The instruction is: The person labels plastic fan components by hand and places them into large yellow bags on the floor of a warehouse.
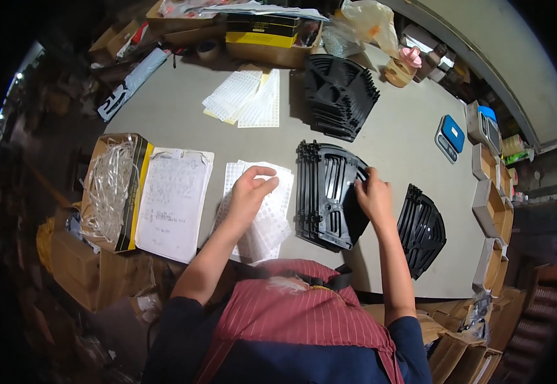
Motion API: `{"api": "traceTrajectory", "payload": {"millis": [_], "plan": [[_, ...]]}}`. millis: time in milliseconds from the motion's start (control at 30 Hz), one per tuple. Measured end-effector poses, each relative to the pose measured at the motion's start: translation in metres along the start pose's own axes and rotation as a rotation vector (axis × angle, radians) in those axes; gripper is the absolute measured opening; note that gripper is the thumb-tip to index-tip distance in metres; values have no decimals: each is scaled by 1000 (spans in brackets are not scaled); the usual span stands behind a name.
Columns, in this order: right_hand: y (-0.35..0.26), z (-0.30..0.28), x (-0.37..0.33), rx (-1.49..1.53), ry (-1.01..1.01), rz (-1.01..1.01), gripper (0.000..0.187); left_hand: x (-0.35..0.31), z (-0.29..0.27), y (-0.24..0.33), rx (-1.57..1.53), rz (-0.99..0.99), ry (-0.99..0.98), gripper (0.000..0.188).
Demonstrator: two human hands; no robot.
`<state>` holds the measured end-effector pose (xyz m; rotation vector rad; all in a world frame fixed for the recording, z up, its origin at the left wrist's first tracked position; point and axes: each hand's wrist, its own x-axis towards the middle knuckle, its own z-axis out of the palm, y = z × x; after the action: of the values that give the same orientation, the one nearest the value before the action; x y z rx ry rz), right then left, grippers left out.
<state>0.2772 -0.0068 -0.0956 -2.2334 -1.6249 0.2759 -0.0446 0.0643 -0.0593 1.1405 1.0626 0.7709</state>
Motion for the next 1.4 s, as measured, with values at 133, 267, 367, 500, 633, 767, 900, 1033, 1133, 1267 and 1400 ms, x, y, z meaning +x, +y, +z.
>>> {"api": "traceTrajectory", "payload": {"millis": [133,267,367,500,633,767,900,1033,1133,1267,1400], "plan": [[-13,26,-4,-133,144,-141,59,1,21,2,4,-4,-10,31],[-11,2,-1,-43,140,-79,66,-3,34,2,27,75,2,32],[2,-53,-8,-28,279,-62,65,-13,27,-6,65,157,5,28],[109,-108,-41,-104,424,179,61,-30,16,-19,172,143,5,18],[222,-131,-101,-178,448,480,65,-26,11,-25,186,139,12,17],[270,-110,-132,-227,443,482,66,-20,33,2,213,195,-4,22],[252,-80,-126,-388,331,332,60,-7,60,19,241,275,-35,24],[171,-82,-113,-579,314,245,43,-9,79,34,311,309,-27,26],[76,-84,-92,84,414,-71,34,-13,99,38,281,324,-62,27],[-55,-73,-94,1077,-139,-190,38,-22,120,42,322,449,-67,31],[-79,-59,-85,1273,-99,-88,37,-33,109,51,256,399,-120,31]]}}
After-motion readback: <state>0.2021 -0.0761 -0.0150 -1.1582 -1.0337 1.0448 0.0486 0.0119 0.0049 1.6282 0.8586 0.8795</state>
